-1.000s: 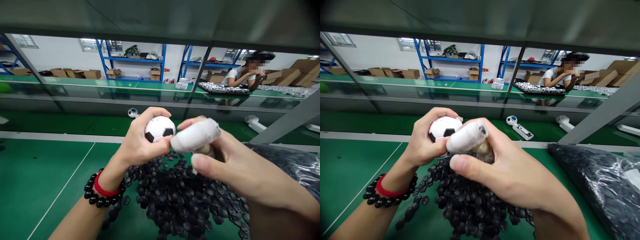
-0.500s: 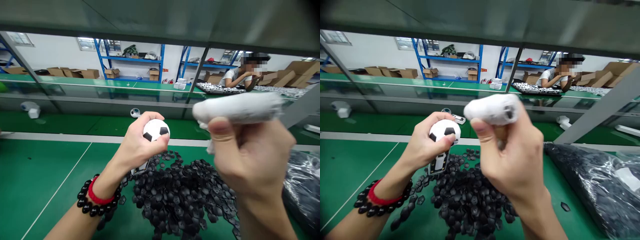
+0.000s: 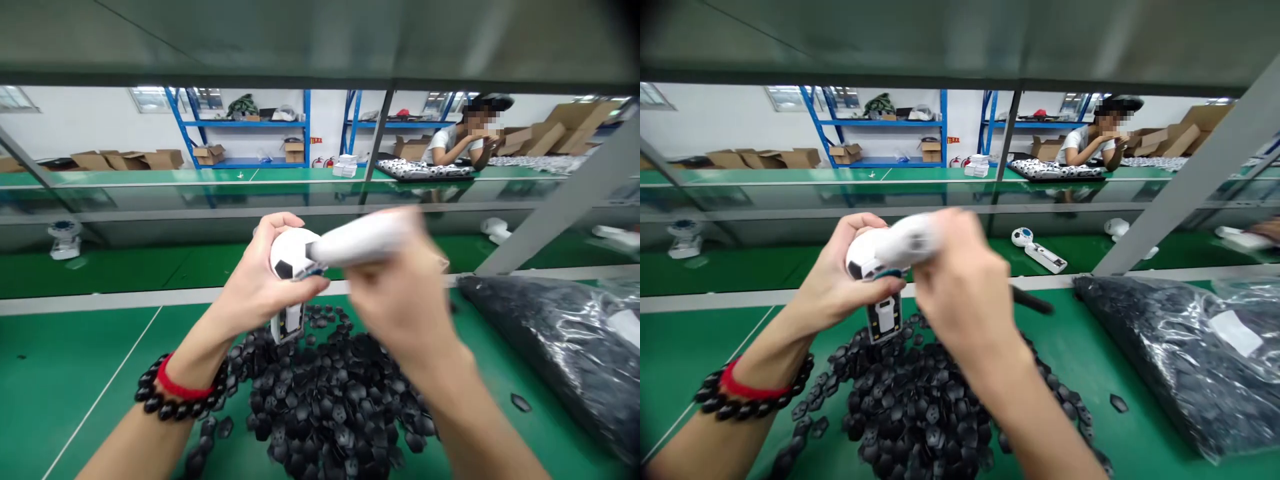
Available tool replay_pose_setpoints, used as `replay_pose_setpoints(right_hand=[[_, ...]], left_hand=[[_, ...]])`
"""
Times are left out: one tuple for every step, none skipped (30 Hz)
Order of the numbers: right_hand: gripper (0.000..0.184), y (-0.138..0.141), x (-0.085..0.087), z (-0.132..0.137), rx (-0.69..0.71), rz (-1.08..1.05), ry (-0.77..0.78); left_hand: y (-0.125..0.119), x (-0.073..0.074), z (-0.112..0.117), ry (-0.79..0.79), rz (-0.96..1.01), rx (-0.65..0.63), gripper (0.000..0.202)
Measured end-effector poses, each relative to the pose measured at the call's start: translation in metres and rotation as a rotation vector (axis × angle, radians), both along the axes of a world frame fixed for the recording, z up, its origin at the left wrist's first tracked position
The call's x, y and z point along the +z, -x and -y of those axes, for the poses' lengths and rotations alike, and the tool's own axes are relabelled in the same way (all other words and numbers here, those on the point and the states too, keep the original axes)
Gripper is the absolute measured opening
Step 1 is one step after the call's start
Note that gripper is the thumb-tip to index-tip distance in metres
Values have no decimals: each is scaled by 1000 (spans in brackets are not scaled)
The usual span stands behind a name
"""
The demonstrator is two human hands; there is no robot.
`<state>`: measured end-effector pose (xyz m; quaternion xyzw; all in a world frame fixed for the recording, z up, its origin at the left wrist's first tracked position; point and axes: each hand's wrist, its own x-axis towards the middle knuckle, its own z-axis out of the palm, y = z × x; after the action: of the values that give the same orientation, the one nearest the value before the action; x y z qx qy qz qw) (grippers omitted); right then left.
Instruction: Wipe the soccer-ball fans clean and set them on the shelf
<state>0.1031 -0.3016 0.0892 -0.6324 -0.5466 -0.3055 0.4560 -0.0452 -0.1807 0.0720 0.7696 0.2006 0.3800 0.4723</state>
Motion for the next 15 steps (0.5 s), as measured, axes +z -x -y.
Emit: replay_pose_setpoints(right_hand=[[6,-2,0,-1,-30,41,123],[8,-6,2,0,-78,48,233],[9,-12,4,1,-136,19,310],[9,-19,7,2,-182,-33,364],[9,-25,9,4,-195,-100,424],[8,-30,11,5,-169,-155,538],[11,-32,11,5,-110,-184,700],[15,-31,9,3,-34,-180,882],[17,-27,4,0,42,-146,1055],[18,-20,-2,-4,111,-94,1197],[16,-12,-9,-10,166,-41,1296],[17,-2,-18,-17,206,-4,1353],[20,7,-27,-24,240,14,1388],[24,14,-35,-31,272,28,1422],[28,20,-43,-37,302,38,1450]], left_hand=[[1,2,2,-9,-9,-7,67],[1,4,2,9,-17,1,67],[1,4,-1,64,-12,20,68],[-2,3,-7,149,9,42,70],[-6,0,-15,241,37,66,72],[-14,-3,-25,330,64,93,72],[-25,-7,-37,397,77,112,68],[-39,-13,-49,432,76,127,59],[-56,-19,-62,461,61,143,45],[-75,-25,-73,488,37,166,31],[-96,-33,-83,506,8,185,27],[-117,-40,-91,511,-20,199,28],[-137,-48,-96,505,-49,214,30],[-156,-56,-101,488,-80,224,31],[-171,-63,-104,461,-114,231,33]])
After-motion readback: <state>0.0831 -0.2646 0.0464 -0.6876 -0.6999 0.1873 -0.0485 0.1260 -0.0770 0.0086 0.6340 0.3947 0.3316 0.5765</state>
